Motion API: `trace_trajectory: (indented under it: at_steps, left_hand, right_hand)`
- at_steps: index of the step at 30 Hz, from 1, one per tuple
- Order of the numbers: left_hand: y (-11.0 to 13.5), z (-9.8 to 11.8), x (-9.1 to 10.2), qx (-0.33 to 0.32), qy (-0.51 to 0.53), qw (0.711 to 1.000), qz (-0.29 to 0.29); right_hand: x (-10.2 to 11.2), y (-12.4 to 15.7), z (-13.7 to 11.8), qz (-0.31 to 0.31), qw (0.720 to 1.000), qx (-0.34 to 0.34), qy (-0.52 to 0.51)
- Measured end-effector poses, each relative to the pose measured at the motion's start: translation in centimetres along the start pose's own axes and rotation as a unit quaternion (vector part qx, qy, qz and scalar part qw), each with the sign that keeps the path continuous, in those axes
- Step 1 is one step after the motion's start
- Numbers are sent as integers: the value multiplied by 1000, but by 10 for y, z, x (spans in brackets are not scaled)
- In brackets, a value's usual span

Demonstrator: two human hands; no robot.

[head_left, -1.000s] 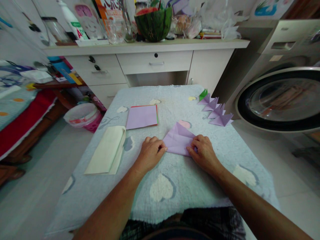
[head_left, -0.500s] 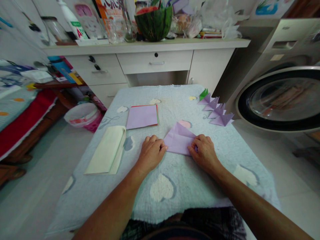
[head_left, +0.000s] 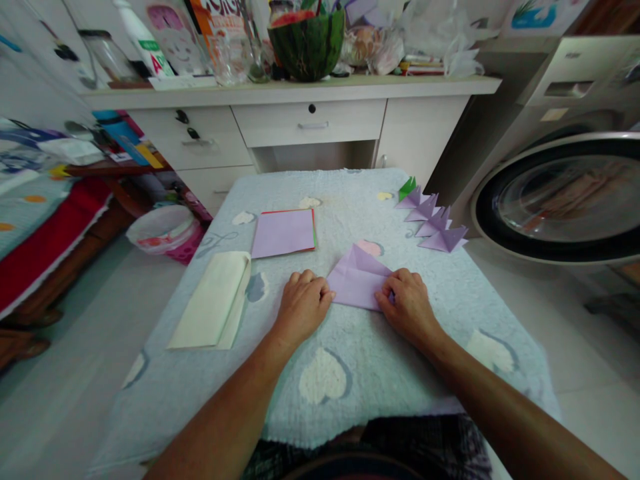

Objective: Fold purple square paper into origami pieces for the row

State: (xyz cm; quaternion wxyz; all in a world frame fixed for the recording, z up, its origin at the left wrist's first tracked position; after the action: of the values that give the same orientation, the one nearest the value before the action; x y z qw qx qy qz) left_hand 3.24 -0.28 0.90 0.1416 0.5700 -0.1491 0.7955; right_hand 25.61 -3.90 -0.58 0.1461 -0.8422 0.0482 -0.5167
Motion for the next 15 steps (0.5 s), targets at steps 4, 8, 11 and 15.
trace_trajectory:
  at_steps: [4,8,11,15]
  left_hand:
    - [2,2,0,2,-18,1000,11]
    - [7,10,2,-18,-43,997,67]
    - [12,21,0,-134,-43,987,79]
    - [17,35,-5,-267,-20,963,43]
  right_hand:
    - [-2,0,2,3,1000,-11,17]
    - [-3,0,5,12,1000,-6,16]
    - [-4,0,6,19,1000,-4,19]
    - [-6,1,7,23,1000,1,19]
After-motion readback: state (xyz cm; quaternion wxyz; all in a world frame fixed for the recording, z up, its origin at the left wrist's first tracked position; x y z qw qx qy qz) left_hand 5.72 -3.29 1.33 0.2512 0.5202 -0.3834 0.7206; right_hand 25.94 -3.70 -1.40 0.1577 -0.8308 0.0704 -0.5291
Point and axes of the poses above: each hand's wrist, its own y-axis away from the middle knuckle, its own x-axis out of the back of the hand, z = x × y, the point moved 1 cm from there along -y, towards the middle knuckle, and after that the axes turned 3 degrees about -y, right-handed, at the moved point
